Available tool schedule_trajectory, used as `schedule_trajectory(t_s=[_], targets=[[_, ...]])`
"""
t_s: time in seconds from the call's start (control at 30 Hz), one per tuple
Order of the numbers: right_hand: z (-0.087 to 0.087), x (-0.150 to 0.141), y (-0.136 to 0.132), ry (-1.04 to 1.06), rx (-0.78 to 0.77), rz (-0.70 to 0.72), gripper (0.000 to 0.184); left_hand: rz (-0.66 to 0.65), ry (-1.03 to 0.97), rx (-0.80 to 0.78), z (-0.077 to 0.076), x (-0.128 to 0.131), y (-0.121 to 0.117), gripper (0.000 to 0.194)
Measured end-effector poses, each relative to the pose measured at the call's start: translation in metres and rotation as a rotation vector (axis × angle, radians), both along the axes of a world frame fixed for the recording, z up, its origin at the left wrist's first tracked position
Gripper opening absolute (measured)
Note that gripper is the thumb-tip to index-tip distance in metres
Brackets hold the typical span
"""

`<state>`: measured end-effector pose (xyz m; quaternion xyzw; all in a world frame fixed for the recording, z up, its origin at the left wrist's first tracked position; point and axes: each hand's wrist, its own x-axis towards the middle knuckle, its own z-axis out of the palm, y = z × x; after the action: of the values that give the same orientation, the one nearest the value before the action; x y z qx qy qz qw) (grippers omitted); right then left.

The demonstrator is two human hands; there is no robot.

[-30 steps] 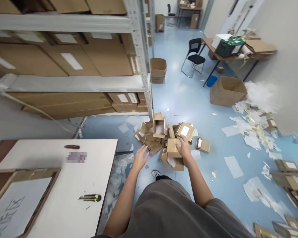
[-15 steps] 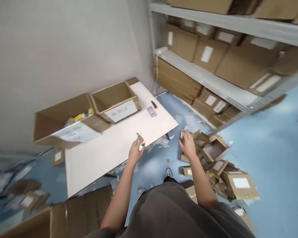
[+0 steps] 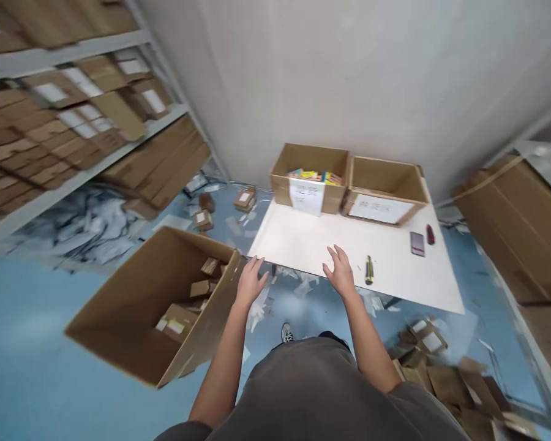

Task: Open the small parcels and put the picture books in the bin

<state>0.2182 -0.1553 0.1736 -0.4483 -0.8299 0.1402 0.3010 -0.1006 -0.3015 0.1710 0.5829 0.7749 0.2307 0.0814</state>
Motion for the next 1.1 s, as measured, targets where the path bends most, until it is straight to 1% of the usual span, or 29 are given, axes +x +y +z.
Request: schedule_trajectory(t_s=[0.1,0.2,0.27,0.33,0.43,0.53,0.63,0.77,0.87,0.97,1.1], targets=[[0.003,-0.092,-0.001,-0.007,-0.016,0.199,0.058,0.181,-0.011,0.005,0.0,-0.063,-0.051,0.053],[0.007,-0.182,-0.007,-0.03,-0.019,0.42,0.058,0.381,-0.025,0.026,-0.004,-0.109,-0.103,0.053],[0.009,-0.241,-0.015,-0.05,-0.016,0.567,0.058,0.518,-0.036,0.033,-0.008,-0.13,-0.135,0.052],[0.009,-0.297,-0.025,-0.07,-0.018,0.709,0.059,0.643,-0.053,0.025,-0.013,-0.145,-0.162,0.052],[0.005,-0.372,-0.039,-0.087,-0.031,0.887,0.062,0.795,-0.077,-0.007,-0.02,-0.164,-0.19,0.053],[-0.005,-0.437,-0.042,-0.094,-0.054,1.001,0.062,0.888,-0.075,-0.042,-0.029,-0.185,-0.201,0.053],[-0.021,-0.491,-0.029,-0.101,-0.096,1.066,0.062,0.976,-0.086,-0.093,-0.039,-0.209,-0.197,0.053],[-0.047,-0.549,-0.004,-0.127,-0.159,1.103,0.063,1.024,-0.124,-0.18,-0.054,-0.242,-0.183,0.056],[-0.065,-0.586,0.006,-0.178,-0.199,1.137,0.063,1.058,-0.155,-0.233,-0.065,-0.263,-0.175,0.06],[-0.079,-0.62,-0.001,-0.233,-0.23,1.199,0.063,1.136,-0.195,-0.289,-0.078,-0.276,-0.179,0.063],[-0.095,-0.66,-0.03,-0.273,-0.259,1.294,0.064,1.24,-0.265,-0.351,-0.102,-0.281,-0.202,0.066]])
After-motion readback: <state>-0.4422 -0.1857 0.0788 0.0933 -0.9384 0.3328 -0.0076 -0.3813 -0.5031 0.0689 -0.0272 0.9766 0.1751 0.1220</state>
